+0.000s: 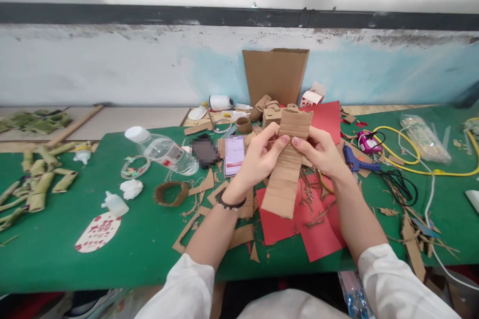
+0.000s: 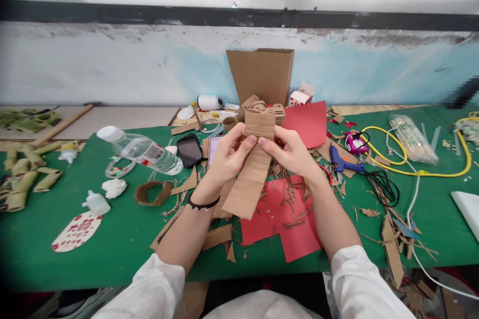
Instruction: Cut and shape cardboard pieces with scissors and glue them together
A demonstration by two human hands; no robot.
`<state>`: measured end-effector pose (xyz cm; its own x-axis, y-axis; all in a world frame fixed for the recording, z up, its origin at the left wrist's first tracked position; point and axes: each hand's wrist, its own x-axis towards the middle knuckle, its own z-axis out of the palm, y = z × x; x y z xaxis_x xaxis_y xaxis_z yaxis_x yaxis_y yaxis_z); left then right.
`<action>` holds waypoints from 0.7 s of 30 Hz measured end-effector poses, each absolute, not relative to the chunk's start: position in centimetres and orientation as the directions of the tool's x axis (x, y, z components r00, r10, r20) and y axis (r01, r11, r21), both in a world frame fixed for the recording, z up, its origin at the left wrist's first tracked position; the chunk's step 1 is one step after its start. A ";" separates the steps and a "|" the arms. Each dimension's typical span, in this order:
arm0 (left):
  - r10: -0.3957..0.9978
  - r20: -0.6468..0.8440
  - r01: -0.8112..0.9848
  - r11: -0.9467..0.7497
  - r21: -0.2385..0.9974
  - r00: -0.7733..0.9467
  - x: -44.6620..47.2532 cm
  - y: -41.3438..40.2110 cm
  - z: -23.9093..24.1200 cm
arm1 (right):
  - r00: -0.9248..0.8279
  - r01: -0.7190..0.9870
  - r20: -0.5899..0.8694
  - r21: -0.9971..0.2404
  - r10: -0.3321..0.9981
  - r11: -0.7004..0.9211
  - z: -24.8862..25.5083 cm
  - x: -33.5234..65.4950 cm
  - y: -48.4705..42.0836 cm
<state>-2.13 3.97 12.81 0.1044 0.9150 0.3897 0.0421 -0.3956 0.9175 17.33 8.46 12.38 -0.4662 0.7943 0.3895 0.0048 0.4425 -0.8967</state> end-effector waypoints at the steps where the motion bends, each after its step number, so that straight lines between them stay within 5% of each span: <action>1: 0.917 0.390 0.045 -0.395 0.918 0.087 -2.0 4.0 12.7 | -0.449 0.008 0.409 -0.887 0.794 0.462 12.3 17.3 8.4; 21: 0.895 0.416 0.000 -0.422 0.907 0.162 -2.1 4.7 12.5 | -0.410 -0.035 0.446 -0.879 0.795 0.475 12.3 17.0 8.4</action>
